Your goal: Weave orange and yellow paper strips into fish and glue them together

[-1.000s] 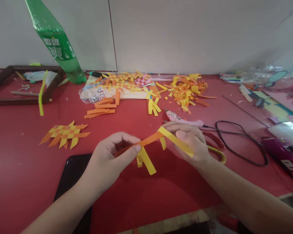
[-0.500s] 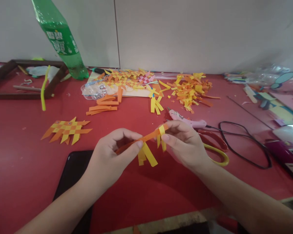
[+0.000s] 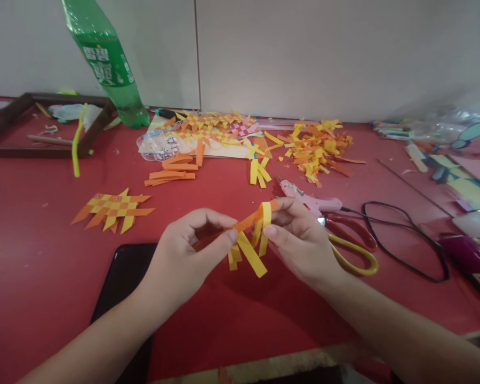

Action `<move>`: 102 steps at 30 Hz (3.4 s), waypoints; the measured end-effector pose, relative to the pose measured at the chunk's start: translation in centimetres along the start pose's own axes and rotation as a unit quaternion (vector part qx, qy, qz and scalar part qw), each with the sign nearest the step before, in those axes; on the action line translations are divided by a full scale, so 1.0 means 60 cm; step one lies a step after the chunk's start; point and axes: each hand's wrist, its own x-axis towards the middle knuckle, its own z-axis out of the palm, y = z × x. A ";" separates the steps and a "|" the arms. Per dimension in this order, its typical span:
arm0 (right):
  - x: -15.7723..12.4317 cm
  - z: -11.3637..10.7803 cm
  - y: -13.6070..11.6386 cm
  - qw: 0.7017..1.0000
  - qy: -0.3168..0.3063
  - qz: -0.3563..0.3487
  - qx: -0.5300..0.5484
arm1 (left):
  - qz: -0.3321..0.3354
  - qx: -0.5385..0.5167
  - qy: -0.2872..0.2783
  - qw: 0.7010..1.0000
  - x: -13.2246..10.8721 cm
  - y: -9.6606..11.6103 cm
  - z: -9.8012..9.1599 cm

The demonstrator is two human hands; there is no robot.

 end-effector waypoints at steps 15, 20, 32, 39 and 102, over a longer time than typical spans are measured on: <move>-0.011 0.002 0.007 0.999 0.007 -0.025 -0.037 | 0.004 -0.042 0.035 0.999 0.000 -0.001 -0.002; -0.013 -0.006 0.012 0.995 0.037 -0.022 -0.091 | 0.020 -0.018 0.029 0.999 0.000 -0.002 -0.002; -0.012 0.011 -0.011 0.991 0.015 -0.005 -0.133 | 0.046 0.003 0.012 0.999 0.003 0.000 -0.001; -0.013 0.008 -0.012 0.983 -0.008 0.018 -0.184 | 0.049 -0.007 0.009 0.999 0.000 -0.001 0.000; -0.014 0.009 -0.001 0.991 0.008 0.047 -0.124 | 0.035 0.068 -0.049 0.996 -0.002 0.001 0.008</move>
